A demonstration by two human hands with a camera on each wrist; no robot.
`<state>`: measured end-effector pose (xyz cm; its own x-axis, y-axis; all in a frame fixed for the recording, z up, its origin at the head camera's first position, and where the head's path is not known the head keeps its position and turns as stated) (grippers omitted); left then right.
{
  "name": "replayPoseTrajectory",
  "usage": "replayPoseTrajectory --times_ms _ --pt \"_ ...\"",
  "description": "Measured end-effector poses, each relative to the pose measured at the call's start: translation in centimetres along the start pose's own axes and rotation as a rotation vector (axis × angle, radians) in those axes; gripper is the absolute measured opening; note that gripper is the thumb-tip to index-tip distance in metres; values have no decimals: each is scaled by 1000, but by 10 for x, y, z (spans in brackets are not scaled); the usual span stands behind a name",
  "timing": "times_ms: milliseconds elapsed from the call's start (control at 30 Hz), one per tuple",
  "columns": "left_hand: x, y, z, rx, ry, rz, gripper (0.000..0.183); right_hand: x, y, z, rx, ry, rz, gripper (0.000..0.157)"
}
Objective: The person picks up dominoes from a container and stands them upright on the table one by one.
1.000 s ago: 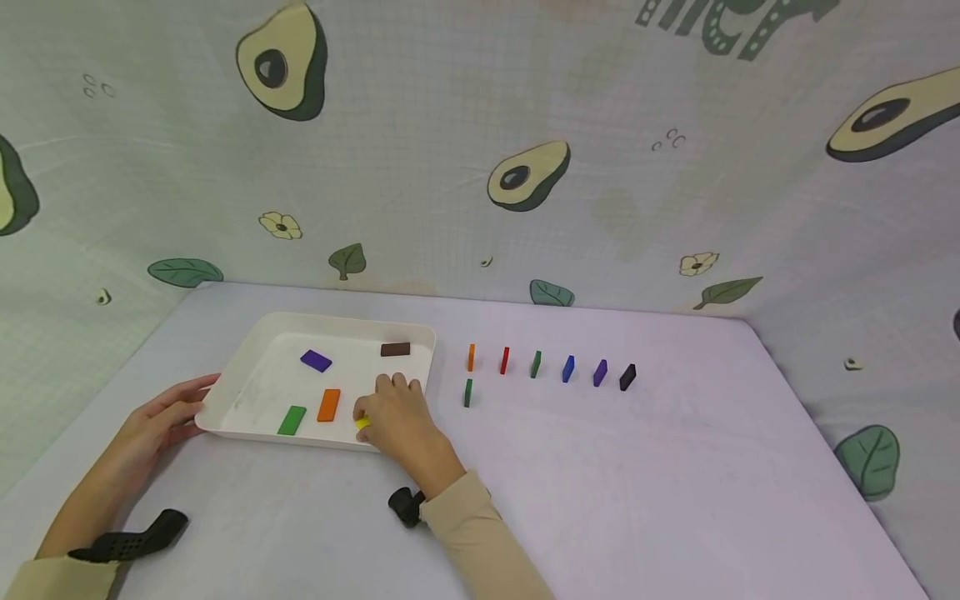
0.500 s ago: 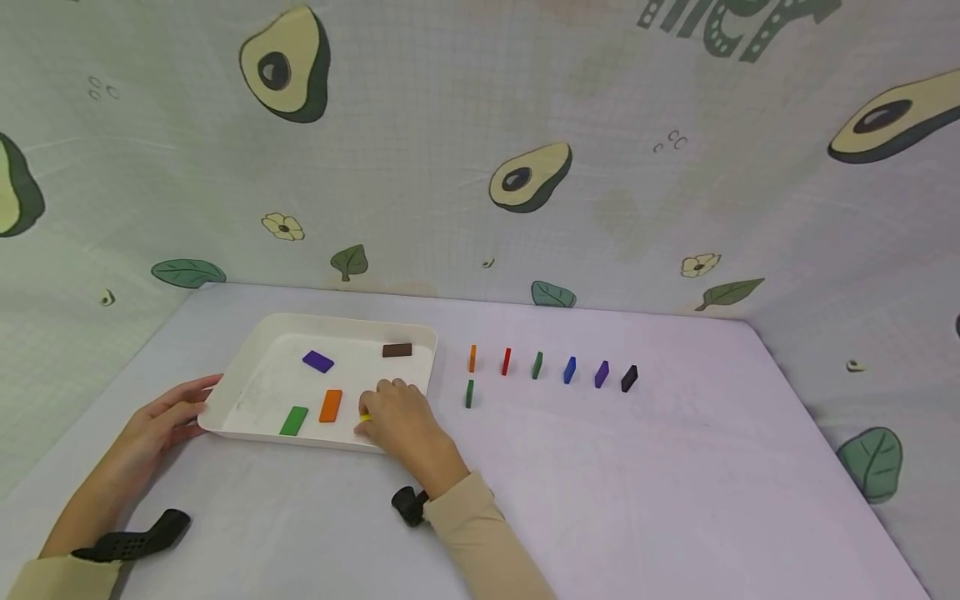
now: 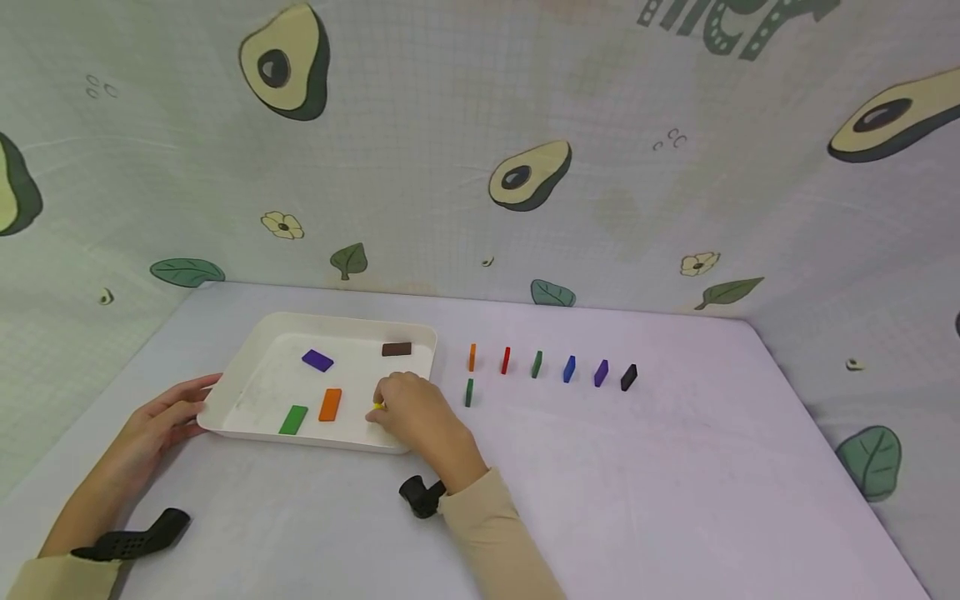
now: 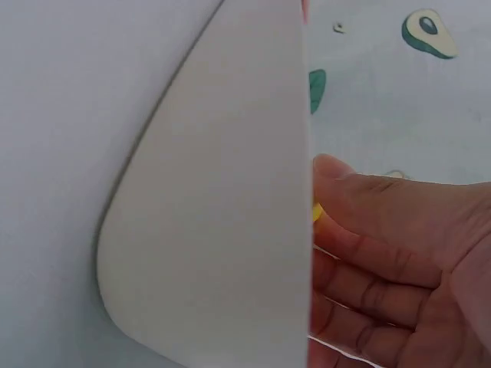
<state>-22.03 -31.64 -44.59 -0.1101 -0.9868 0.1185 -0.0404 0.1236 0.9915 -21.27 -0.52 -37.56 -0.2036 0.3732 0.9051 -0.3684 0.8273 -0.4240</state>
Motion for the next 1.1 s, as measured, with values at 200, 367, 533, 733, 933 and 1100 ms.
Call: replayPoseTrajectory --times_ms 200,367,533,733,933,1100 --pt "0 0 0 -8 0 1 39 15 5 -6 -7 -7 108 19" --pt "1 0 -1 -10 4 10 39 28 7 -11 31 11 216 15" --pt "1 1 -1 -7 5 14 39 39 11 -16 40 38 292 14" --pt "0 1 0 7 9 34 41 57 21 -24 44 95 372 15" --pt "0 1 0 -9 -2 0 39 75 35 -32 32 145 427 16" --pt "1 1 -1 -1 -5 -36 38 85 50 -39 -19 183 414 19"
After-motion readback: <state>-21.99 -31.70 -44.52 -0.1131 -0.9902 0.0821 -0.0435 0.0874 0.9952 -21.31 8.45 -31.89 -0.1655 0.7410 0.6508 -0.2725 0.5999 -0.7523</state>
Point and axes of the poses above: each hand's wrist, its own z-axis towards the middle knuckle, its own x-axis out of the back of the hand, y = z × x, the point moved 7 cm from there along z, towards the middle knuckle, and after that the axes turned 1 degree about y, right-handed, at the moved point
